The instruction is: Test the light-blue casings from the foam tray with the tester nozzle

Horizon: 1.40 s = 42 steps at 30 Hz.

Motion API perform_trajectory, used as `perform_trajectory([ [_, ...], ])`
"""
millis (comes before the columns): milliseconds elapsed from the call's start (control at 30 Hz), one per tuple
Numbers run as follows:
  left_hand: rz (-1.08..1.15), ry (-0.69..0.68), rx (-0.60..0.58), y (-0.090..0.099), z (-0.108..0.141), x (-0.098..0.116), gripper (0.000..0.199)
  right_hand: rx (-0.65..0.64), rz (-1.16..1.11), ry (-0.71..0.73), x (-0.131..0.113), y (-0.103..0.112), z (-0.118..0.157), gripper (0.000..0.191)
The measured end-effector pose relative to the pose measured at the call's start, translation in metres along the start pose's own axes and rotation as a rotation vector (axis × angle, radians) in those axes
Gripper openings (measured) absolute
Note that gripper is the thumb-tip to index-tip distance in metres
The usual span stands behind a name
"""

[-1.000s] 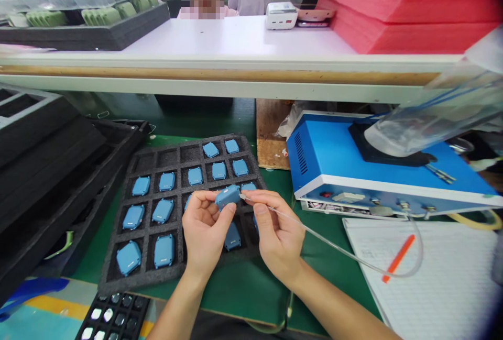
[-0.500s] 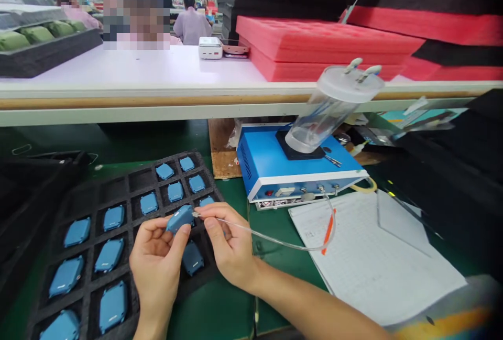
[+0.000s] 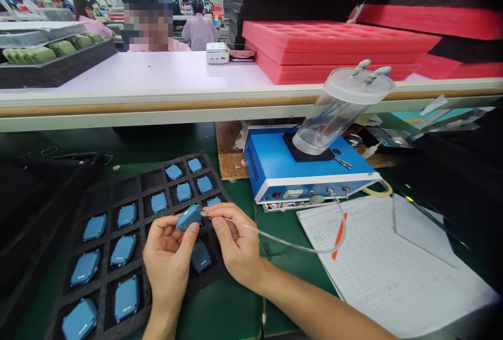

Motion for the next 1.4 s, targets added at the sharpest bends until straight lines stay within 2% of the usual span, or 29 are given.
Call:
perform_trajectory([
  [600,0.009,0.032,-0.013,-0.001,0.004,0.003,0.035,-0.020,0.006,-0.039,0.010,-0.001,0.005,0.017],
  [1133,-0.002,0.002,0.017,0.003,-0.003,0.000,0.038,0.035,0.033,0.045,-0.010,0.001,-0.004,0.017],
  [1400,0.006,0.002,0.014,0.001,-0.003,-0.001,0.036,0.021,0.014,0.038,-0.007,0.000,-0.003,0.017],
])
Point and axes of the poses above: each hand's wrist, its own z-axis away from the middle knuckle, its own y-axis out of the back of the hand, x = y × z, the point moved 10 cm from there along -z, towards the middle knuckle, and after that the axes turned 14 degrees about -y, right-handed, at the moved point
